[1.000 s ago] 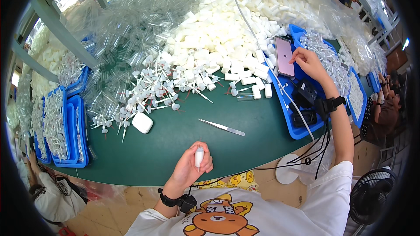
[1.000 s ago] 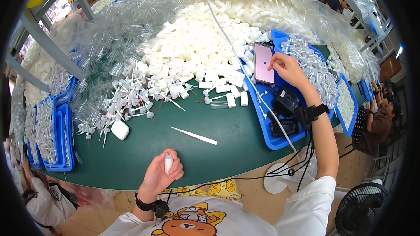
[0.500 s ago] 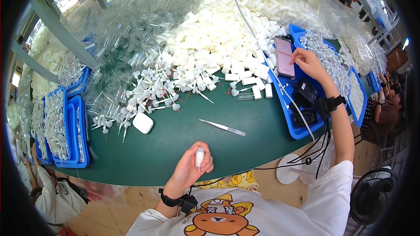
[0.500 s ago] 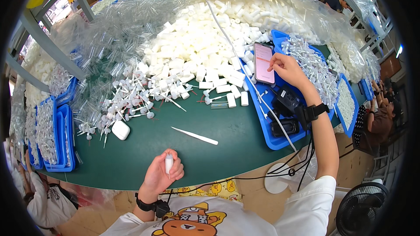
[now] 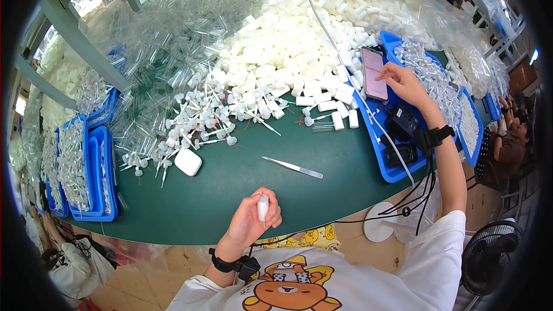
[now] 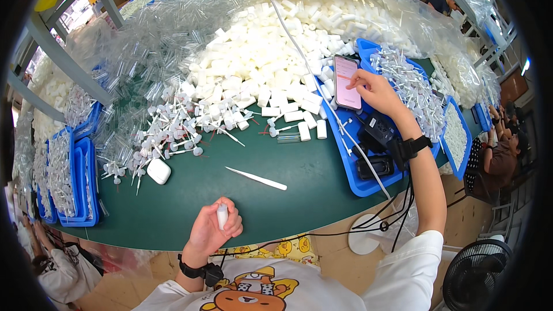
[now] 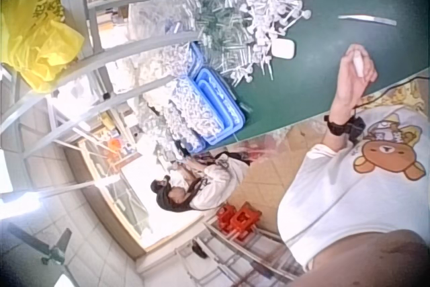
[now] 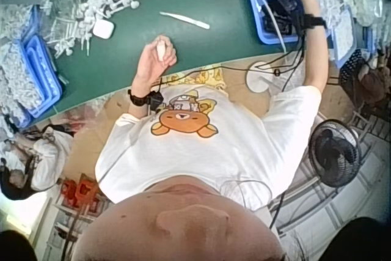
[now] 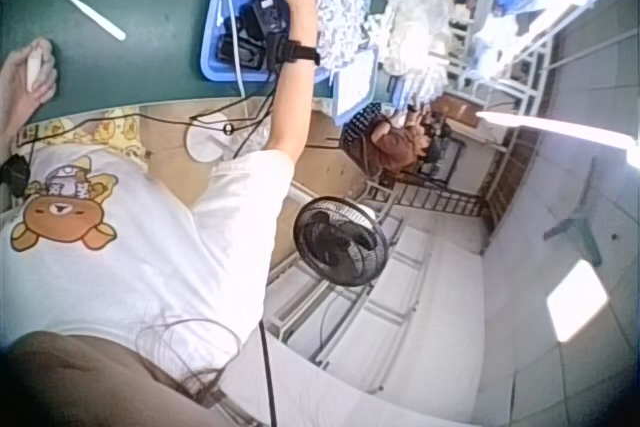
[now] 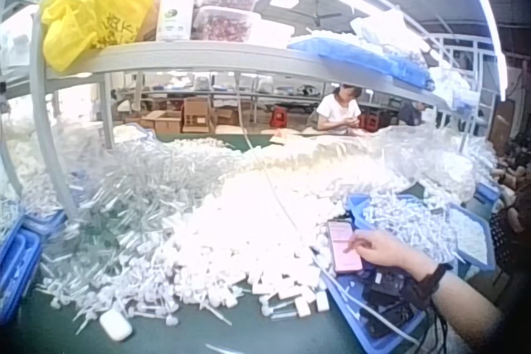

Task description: Assembling small white and clear plastic components at a factory workbench using hands and tweezers.

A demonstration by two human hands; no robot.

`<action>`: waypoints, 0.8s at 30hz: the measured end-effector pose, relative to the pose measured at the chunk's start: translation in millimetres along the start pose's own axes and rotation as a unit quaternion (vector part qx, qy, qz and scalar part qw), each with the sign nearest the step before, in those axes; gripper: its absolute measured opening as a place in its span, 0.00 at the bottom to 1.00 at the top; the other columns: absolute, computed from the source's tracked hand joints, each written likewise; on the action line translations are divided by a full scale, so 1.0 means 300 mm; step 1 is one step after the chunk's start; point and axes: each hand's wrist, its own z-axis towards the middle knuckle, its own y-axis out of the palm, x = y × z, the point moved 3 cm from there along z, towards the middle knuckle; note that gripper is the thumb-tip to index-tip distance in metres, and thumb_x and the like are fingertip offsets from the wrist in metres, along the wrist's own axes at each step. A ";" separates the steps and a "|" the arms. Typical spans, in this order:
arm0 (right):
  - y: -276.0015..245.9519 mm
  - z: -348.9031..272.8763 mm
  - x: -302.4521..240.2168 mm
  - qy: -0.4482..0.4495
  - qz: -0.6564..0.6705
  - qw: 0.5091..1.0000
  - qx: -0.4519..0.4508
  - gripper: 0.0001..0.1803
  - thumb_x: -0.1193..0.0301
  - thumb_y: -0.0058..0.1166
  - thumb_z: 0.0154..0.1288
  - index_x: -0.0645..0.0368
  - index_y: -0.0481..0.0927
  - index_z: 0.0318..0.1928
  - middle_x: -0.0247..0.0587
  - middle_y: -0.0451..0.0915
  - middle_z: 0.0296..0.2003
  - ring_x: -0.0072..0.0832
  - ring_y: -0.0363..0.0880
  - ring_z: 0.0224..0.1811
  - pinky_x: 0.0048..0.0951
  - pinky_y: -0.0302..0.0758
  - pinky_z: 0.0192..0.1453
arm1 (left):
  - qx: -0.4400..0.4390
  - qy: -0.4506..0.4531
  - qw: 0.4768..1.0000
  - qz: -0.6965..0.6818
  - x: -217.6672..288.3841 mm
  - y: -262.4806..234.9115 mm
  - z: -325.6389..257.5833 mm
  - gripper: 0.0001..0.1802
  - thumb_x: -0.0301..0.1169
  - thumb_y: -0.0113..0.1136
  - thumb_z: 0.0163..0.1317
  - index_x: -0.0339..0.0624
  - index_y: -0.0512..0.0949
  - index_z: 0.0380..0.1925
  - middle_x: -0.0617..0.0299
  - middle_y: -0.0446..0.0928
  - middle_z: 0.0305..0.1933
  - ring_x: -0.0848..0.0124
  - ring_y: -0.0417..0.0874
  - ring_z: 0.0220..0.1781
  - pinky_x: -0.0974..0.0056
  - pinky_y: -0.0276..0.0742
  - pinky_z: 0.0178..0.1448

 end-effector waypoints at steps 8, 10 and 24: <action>0.043 0.003 -0.010 -0.013 -0.040 0.998 -0.046 0.12 0.78 0.42 0.58 0.63 0.72 0.43 0.38 0.83 0.38 0.17 0.64 0.22 0.22 0.66 0.29 | -0.031 0.001 0.999 -0.015 -0.002 -0.011 0.000 0.16 0.40 0.35 0.68 0.41 0.67 0.37 0.62 0.64 0.22 0.72 0.64 0.24 0.66 0.63 0.35; 0.036 0.001 0.009 -0.007 -0.025 0.999 -0.038 0.10 0.78 0.42 0.58 0.63 0.72 0.41 0.40 0.82 0.37 0.18 0.70 0.24 0.23 0.69 0.32 | -0.026 -0.001 0.999 -0.018 -0.004 -0.011 0.001 0.16 0.40 0.35 0.68 0.41 0.67 0.37 0.62 0.64 0.21 0.72 0.64 0.24 0.66 0.63 0.35; -0.003 0.002 0.031 0.062 -0.057 0.996 0.036 0.06 0.76 0.41 0.61 0.62 0.72 0.37 0.38 0.81 0.32 0.20 0.71 0.18 0.23 0.68 0.15 | 0.012 -0.006 1.000 -0.002 0.000 0.000 0.001 0.17 0.41 0.36 0.66 0.40 0.67 0.34 0.62 0.62 0.20 0.71 0.61 0.23 0.66 0.60 0.32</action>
